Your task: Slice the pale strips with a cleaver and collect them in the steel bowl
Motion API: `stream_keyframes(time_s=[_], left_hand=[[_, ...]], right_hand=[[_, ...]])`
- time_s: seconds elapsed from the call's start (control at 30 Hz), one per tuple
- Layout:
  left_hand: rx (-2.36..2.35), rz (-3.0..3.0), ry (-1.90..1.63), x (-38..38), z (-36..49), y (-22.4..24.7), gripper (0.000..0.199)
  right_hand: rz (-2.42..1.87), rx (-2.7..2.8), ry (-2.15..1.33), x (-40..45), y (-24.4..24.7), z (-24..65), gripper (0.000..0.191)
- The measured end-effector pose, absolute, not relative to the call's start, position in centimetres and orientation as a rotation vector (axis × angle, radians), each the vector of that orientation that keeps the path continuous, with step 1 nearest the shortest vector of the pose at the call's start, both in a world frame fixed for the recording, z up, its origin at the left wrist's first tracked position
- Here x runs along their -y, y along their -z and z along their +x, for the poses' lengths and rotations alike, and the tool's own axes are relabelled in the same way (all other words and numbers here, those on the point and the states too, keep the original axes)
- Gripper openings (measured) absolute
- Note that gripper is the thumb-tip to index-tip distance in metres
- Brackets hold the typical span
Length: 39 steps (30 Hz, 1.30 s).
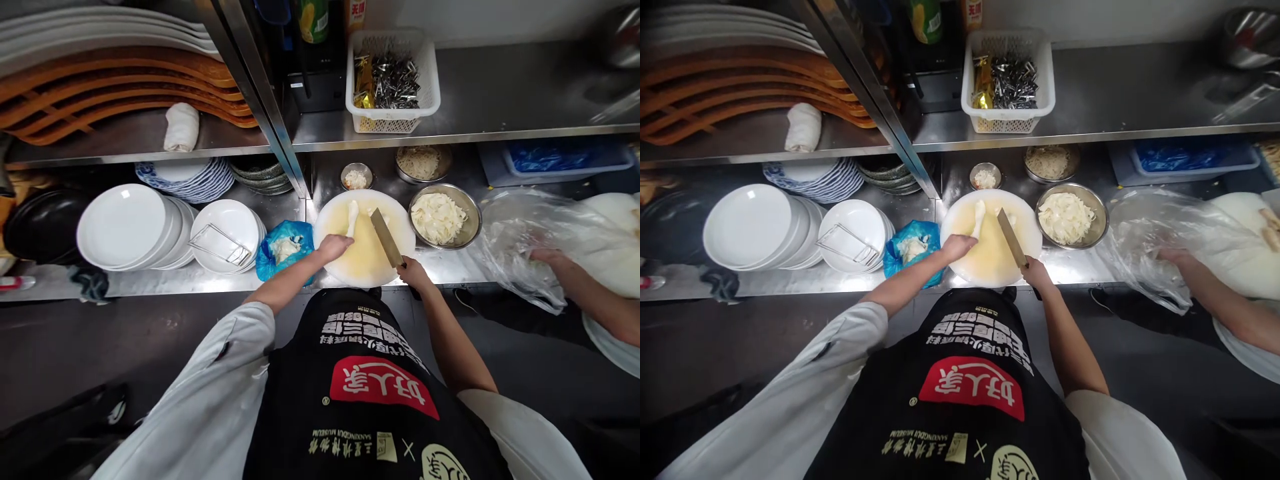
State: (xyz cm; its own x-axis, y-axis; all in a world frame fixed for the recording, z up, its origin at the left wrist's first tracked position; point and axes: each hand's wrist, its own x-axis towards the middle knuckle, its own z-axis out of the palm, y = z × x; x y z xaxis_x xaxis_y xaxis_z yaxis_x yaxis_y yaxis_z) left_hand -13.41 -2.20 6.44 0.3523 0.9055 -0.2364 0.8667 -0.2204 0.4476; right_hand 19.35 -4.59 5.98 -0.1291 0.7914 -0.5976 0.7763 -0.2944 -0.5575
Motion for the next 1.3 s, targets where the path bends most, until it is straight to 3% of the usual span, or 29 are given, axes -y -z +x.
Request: stream_keyframes(time_s=[0.1,0.23,0.37,0.87,1.07,1.3], left_hand=[[-1.511,2.213,0.008,6.2,-13.3,-3.3,0.024],[-1.452,2.286,0.007,9.1,-13.3,-0.3,0.029],[-1.498,2.295,-0.042,10.5,-12.8,1.1,0.032],[-1.457,2.228,-0.281,14.9,-12.7,1.9,0.04],[-1.421,2.223,-0.301,15.5,-12.7,2.1,0.037],[-1.454,2.171,-0.31,15.8,-12.7,2.1,0.033]], right_hand=[[-2.076,1.879,-1.465,5.0,-6.0,19.1,0.029],[-2.051,2.115,-1.162,5.4,-6.3,18.2,0.031],[-2.011,2.174,-1.129,5.7,-6.3,17.0,0.034],[-1.927,2.458,-0.827,3.0,-7.5,10.3,0.047],[-2.026,2.598,-0.934,2.0,-7.9,11.1,0.033],[-1.996,2.6,-0.879,2.8,-8.0,12.0,0.034]])
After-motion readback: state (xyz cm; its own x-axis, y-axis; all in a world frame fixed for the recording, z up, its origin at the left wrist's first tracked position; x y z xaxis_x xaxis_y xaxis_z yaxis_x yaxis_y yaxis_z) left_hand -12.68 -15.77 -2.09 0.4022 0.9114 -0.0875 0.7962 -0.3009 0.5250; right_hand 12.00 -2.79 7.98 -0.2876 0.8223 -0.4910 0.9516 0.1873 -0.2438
